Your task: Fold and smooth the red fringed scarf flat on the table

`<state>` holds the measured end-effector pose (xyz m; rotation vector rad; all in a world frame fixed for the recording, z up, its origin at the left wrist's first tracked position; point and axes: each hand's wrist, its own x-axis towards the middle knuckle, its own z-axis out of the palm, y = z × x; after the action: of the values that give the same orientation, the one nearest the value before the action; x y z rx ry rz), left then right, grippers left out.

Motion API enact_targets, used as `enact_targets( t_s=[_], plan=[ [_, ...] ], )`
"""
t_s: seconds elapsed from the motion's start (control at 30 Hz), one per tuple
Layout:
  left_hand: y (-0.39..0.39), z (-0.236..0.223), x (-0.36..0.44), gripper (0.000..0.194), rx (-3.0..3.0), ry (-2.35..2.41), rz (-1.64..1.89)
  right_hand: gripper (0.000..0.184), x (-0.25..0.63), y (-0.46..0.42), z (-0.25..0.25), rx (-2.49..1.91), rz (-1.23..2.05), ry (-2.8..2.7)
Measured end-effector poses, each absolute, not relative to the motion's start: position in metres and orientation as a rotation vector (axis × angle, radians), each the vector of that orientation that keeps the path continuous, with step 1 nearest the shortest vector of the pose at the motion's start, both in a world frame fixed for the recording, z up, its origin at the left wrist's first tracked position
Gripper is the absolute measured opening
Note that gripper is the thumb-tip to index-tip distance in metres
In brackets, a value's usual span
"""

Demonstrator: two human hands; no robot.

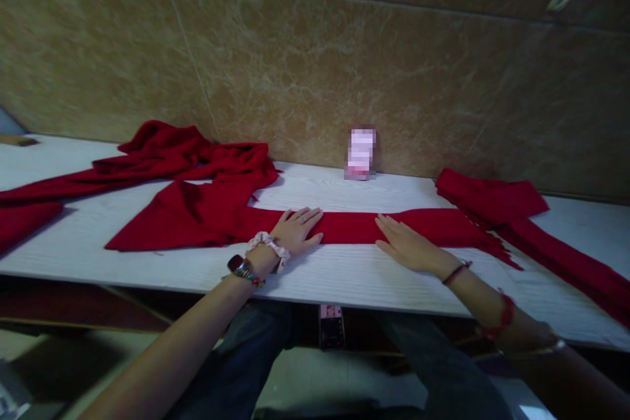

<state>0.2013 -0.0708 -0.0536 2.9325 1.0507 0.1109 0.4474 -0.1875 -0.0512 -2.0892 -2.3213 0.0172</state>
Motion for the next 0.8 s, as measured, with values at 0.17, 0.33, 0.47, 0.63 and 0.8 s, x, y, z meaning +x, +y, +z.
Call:
enact_targets(
  t_s=[0.17,0.33,0.47,0.63,0.8],
  plan=[
    [-0.071,-0.055,0.201,0.057,2.923,1.052,0.121,0.06,0.427,-0.173,-0.037,-2.057,-0.036,-2.259],
    [-0.071,-0.054,0.2,0.057,2.926,1.054,0.097,0.054,0.363,-0.138,-0.045,-1.899,-0.032,-2.277],
    [-0.07,-0.053,0.2,0.057,2.924,1.054,0.092,0.053,0.372,-0.142,-0.058,-1.894,-0.002,-2.287],
    [-0.07,-0.053,0.201,0.059,2.914,1.05,0.088,0.054,0.431,-0.167,-0.062,-2.076,-0.069,-2.221],
    [-0.07,-0.054,0.201,0.058,2.919,1.047,0.106,0.054,0.45,-0.174,-0.057,-2.208,-0.095,-2.161]
  ],
)
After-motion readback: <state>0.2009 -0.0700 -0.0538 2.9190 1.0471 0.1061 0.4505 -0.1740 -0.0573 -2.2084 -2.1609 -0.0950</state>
